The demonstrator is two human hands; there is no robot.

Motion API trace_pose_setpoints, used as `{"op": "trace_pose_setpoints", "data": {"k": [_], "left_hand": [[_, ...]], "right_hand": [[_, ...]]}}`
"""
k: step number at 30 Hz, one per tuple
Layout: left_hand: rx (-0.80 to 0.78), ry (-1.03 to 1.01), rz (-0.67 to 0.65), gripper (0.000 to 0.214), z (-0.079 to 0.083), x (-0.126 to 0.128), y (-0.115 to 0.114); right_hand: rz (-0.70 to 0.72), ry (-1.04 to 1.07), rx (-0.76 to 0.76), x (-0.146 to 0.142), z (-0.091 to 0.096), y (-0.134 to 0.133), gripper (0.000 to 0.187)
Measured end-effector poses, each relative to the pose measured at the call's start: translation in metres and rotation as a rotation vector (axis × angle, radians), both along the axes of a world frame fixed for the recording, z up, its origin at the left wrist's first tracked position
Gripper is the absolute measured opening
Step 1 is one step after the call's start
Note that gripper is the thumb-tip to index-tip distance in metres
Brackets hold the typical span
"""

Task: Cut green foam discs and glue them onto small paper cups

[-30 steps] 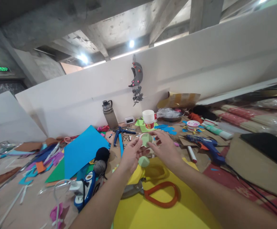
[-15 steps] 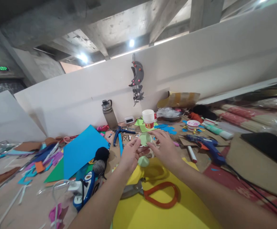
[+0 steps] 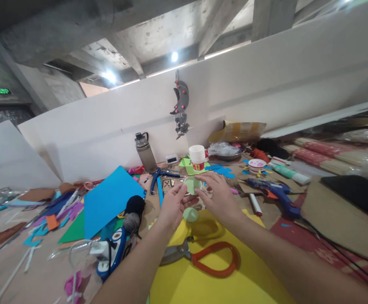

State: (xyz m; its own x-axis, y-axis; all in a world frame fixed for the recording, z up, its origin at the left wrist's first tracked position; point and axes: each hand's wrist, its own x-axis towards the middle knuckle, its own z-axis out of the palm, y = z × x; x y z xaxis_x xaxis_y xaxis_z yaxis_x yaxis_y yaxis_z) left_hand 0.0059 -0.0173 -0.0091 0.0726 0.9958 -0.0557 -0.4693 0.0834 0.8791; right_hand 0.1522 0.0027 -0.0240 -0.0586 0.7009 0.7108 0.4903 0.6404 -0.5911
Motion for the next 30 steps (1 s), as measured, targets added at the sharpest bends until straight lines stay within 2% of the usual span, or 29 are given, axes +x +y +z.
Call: {"op": "trace_pose_setpoints", "data": {"k": [20,30], "left_hand": [[-0.001,0.039,0.024,0.032,0.0027,0.0016,-0.0028],[0.023,0.017,-0.026,0.029,0.0048,0.0031,-0.0051]], "right_hand": [[0.001,-0.008,0.017,-0.0006,0.0006,-0.0015,0.023],[-0.013,0.052,-0.073,0.002,0.0011,0.0019,0.022]]}}
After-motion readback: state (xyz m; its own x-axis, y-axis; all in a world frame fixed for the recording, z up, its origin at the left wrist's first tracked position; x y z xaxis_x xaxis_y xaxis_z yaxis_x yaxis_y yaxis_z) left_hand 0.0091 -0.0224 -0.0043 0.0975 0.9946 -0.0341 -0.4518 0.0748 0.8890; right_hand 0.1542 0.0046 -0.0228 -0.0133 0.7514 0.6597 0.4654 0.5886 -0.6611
